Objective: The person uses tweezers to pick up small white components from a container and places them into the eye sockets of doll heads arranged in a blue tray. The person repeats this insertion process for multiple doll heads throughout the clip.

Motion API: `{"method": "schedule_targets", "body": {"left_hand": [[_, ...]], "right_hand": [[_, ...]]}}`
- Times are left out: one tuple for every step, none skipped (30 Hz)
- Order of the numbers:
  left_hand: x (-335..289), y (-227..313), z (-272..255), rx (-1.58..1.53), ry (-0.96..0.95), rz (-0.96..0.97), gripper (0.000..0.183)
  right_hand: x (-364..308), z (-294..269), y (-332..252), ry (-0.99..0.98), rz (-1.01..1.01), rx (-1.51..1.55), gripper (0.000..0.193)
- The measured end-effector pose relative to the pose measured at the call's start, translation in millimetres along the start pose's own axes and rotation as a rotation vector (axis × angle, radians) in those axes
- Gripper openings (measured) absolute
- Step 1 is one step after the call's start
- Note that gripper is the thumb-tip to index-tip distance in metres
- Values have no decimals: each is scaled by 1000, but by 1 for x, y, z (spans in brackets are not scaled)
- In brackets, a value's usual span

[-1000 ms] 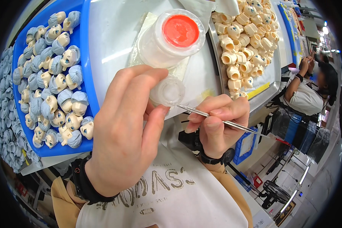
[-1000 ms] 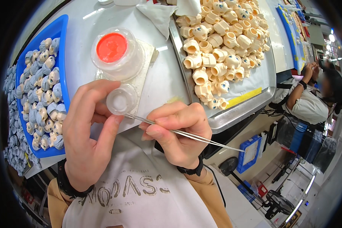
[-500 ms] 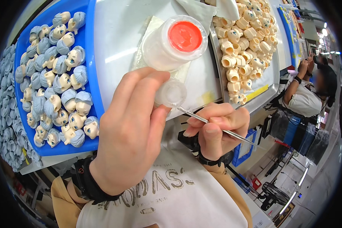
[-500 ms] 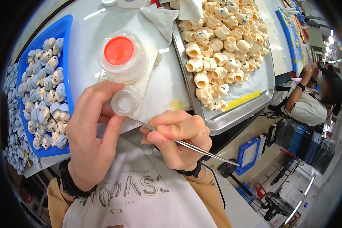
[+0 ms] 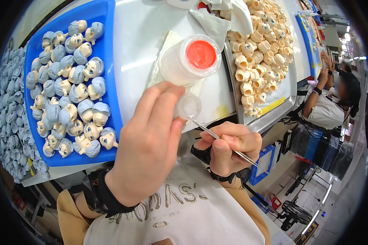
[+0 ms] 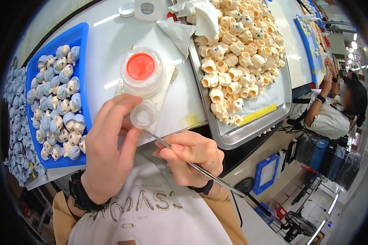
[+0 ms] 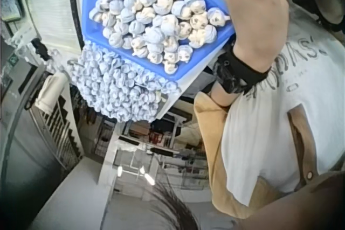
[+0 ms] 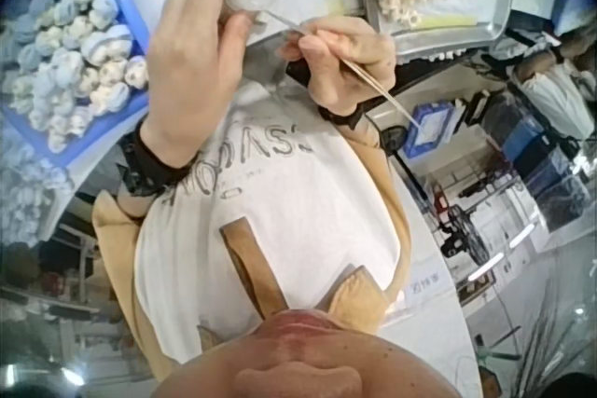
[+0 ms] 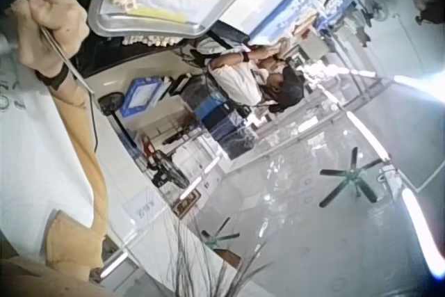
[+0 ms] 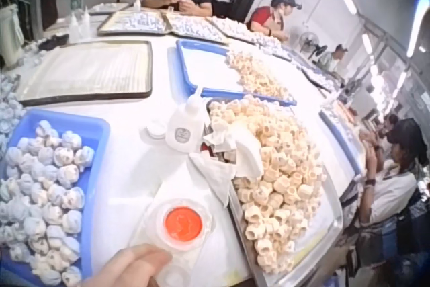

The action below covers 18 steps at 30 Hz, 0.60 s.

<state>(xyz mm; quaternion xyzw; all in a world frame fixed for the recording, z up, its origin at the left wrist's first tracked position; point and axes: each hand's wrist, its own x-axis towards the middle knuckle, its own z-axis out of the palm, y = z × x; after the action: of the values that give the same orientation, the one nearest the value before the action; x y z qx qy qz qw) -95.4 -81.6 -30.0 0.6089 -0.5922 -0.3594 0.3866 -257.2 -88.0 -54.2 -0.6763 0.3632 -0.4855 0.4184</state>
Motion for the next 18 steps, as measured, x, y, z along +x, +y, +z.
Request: {"method": "schedule_targets", "body": {"left_hand": [[0,0,0,-29,-10,-8,40],[0,-1,0,0,-4,10,40],[0,-1,0,27,5,26,40],[0,-1,0,55,14,43,41],[-1,-1,1,50,16,47,41],[-1,-1,1,48,16,53,41],[-2,-1,1,45,16,59,41],[-2,-1,0,37,12,59,41],[-2,-1,1,28,11,59,41],[-2,-2,1,18,9,59,41],[-1,-2,1,24,17,74,41],[-1,-2,1,29,21,84,41],[-1,-2,1,34,25,94,41],[-1,-2,0,17,10,71,40],[-1,-2,-1,-7,-11,54,39],[-1,-2,-2,-30,-31,37,38],[-1,-2,-2,-32,-35,42,38],[-2,-3,-3,-29,-32,45,38]], "right_hand": [[-1,1,0,25,11,22,25],[-3,2,-1,51,22,44,27],[-3,3,-2,73,33,66,30],[0,1,-4,2,14,44,29],[4,-3,-8,-69,-5,20,28],[4,-2,-9,-68,-7,30,28],[5,-2,-10,-69,-11,38,27],[2,2,-7,-1,2,80,27],[0,4,-5,64,13,122,27],[0,5,-6,71,17,124,27],[1,6,-7,72,19,127,27],[1,7,-8,74,26,130,27],[0,8,-10,76,34,134,27],[2,9,-15,72,23,92,28],[6,9,-18,60,-13,92,28],[12,9,-18,46,-49,92,28],[15,9,-19,33,-84,92,28],[15,10,-19,46,-86,80,27]]}}
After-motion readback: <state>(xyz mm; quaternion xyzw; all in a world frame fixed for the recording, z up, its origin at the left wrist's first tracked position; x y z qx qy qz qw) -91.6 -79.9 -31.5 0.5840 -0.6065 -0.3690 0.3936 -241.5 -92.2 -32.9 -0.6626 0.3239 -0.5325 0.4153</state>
